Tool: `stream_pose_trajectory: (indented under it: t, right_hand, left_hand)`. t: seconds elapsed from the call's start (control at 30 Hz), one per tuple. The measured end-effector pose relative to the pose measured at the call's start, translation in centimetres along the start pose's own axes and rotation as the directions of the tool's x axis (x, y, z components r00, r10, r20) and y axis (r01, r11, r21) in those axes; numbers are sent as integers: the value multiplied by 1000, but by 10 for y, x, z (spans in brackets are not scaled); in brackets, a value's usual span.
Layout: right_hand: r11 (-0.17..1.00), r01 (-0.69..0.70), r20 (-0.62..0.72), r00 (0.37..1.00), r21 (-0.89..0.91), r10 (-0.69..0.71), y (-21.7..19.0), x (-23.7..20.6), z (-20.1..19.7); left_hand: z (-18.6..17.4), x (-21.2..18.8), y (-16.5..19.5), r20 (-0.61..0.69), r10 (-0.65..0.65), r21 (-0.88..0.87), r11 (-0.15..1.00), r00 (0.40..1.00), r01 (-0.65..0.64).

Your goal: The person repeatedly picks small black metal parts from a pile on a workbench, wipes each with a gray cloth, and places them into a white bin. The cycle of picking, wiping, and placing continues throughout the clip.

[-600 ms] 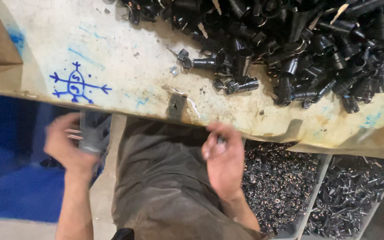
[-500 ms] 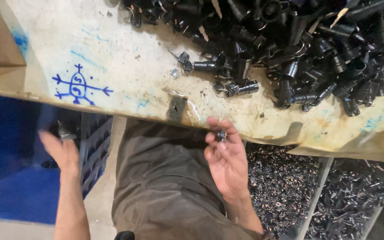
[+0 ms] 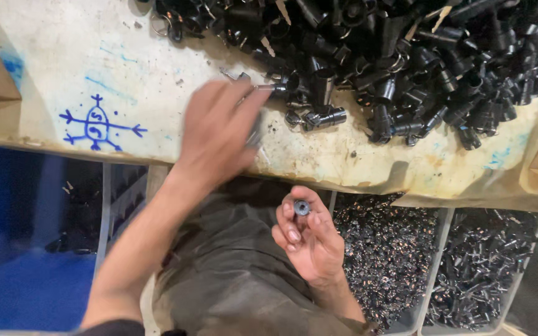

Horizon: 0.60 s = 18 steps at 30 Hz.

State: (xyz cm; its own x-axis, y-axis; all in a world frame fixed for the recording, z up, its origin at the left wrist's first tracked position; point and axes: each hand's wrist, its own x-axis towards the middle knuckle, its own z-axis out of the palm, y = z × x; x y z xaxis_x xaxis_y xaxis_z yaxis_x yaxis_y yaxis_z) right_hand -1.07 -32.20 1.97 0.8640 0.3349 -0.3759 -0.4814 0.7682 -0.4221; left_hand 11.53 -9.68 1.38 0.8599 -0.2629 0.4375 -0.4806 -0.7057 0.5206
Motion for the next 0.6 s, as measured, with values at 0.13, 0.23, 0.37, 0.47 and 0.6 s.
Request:
stream_pose_trajectory:
  t: [0.13, 0.23, 0.37, 0.47, 0.6]
  right_hand:
    - [983, 117, 104, 986, 138, -132, -6, -12, -6]
    - [963, 206, 22, 977, 173, -213, -8, -13, -10]
    - [972, 168, -55, 985, 164, -161, -5, -2, -12]
    - [986, 123, -3, 992, 111, -123, -5, 5, -13]
    - [994, 100, 47, 994, 35, -102, -7, 13, -12]
  left_hand:
    - [10, 53, 6, 144, 37, 218, 973, 989, -68]
    - [9, 38, -8, -35, 43, 43, 998, 998, -41]
    - [-14, -8, 10, 123, -562, -701, 534, 818, 473]
    - [-29, -31, 34, 250, -401, -767, 474, 881, 434]
    - [-29, -52, 61, 89, -156, -464, 868, 984, 179]
